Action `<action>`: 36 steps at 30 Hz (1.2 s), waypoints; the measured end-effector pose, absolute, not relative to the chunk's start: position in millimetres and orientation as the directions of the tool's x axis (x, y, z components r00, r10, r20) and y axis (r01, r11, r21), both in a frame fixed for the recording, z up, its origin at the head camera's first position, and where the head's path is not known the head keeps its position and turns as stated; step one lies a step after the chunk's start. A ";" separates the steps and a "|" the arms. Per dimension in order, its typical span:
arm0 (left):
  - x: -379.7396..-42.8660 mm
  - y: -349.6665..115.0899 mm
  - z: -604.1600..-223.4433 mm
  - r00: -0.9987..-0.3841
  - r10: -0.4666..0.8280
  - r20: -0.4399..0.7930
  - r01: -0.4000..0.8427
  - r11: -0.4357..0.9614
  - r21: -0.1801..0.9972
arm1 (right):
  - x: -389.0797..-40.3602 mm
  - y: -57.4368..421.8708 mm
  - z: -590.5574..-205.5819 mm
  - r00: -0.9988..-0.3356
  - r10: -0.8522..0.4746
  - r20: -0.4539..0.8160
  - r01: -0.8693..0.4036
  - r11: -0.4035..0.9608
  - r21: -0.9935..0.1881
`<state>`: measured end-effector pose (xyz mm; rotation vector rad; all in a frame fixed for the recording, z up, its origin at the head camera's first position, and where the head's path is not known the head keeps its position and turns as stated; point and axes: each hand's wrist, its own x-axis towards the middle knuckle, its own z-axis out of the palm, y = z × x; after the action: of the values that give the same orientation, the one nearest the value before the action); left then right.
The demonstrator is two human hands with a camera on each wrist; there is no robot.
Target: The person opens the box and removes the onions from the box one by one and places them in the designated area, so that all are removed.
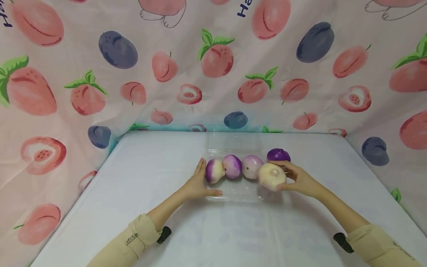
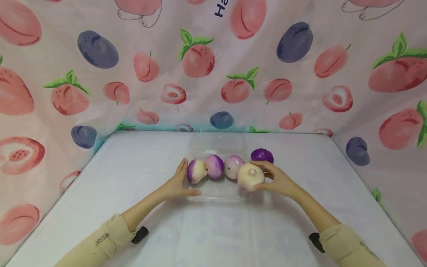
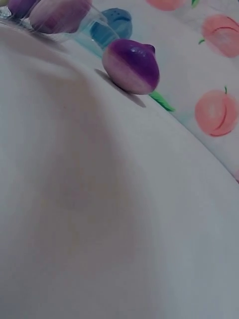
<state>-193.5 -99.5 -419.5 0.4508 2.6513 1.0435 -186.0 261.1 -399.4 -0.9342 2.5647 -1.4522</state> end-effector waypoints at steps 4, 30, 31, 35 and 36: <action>-192.4 -100.1 -419.2 -0.921 0.368 -0.127 0.180 0.693 0.698 | -184.0 268.0 -396.5 -0.858 -0.475 0.194 -0.426 0.449 -0.786; -192.5 -99.2 -419.5 -0.923 0.368 -0.115 0.182 0.678 0.713 | -202.5 317.7 -392.9 -0.888 -0.350 0.299 -0.449 0.513 -0.732; -192.5 -99.1 -419.5 -0.923 0.368 -0.113 0.182 0.676 0.714 | -203.6 318.9 -393.7 -0.889 -0.345 0.300 -0.448 0.519 -0.728; -192.6 -98.8 -420.0 -0.923 0.369 -0.107 0.187 0.674 0.714 | -207.2 323.2 -396.2 -0.904 -0.318 0.286 -0.422 0.550 -0.720; -192.8 -98.8 -420.2 -0.923 0.369 -0.105 0.189 0.676 0.713 | -208.0 324.5 -396.4 -0.909 -0.309 0.278 -0.411 0.564 -0.716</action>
<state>-192.8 -98.8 -420.2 0.4494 2.6499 1.0872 -208.0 324.5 -396.4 -0.6666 2.8838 -1.3733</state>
